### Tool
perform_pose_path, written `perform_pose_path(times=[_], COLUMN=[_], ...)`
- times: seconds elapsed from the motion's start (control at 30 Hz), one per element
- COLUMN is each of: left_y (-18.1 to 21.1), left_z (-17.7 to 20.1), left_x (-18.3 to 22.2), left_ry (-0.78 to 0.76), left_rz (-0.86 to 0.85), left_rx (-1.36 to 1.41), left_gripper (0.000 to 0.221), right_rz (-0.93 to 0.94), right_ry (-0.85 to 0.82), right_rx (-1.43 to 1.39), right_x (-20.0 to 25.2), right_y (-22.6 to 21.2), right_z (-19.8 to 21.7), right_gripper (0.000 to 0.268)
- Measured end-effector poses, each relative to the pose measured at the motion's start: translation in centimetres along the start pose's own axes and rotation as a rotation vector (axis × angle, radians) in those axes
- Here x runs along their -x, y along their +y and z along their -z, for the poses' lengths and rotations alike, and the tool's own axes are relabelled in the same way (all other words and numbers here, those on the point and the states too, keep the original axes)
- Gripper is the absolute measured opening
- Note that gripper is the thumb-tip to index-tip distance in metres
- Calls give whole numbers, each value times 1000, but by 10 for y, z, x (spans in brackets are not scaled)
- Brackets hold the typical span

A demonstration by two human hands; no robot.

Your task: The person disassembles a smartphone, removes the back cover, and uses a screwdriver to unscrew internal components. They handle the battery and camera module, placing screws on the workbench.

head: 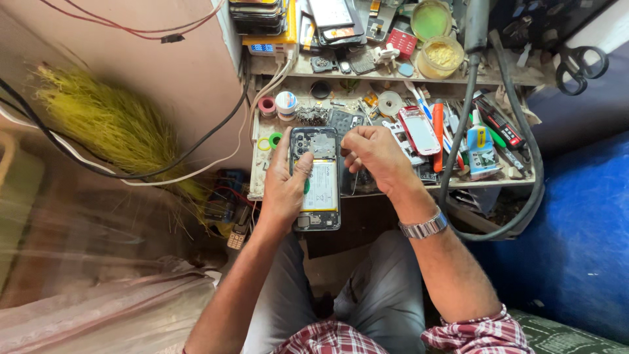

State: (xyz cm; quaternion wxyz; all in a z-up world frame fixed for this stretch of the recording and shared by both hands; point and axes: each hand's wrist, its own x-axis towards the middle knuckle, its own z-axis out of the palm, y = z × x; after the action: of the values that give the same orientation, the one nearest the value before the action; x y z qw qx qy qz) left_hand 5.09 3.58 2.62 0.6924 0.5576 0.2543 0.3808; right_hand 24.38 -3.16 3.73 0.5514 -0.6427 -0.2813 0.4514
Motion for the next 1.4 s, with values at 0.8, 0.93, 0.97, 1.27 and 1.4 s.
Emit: perform_pose_path(times=[0.8, 0.93, 0.97, 1.27, 1.4], left_y=[5, 5, 5, 0, -6], left_z=[-5, -5, -5, -5, -4], left_x=[-4, -3, -2, -3, -3], left_ry=[46, 53, 61, 70, 77], left_rz=[-109, -106, -128, -82, -106], left_rx=[-53, -111, -162, -174, -199], left_gripper=[61, 61, 60, 60, 59], right_rz=[41, 37, 31, 49, 39], right_ry=[29, 33, 37, 58, 61], right_rx=[-312, -299, -300, -301, -298], right_x=[4, 1, 1, -1, -2], right_y=[5, 10, 10, 14, 14], right_z=[-11, -9, -9, 1, 8], right_gripper=[17, 18, 18, 20, 18])
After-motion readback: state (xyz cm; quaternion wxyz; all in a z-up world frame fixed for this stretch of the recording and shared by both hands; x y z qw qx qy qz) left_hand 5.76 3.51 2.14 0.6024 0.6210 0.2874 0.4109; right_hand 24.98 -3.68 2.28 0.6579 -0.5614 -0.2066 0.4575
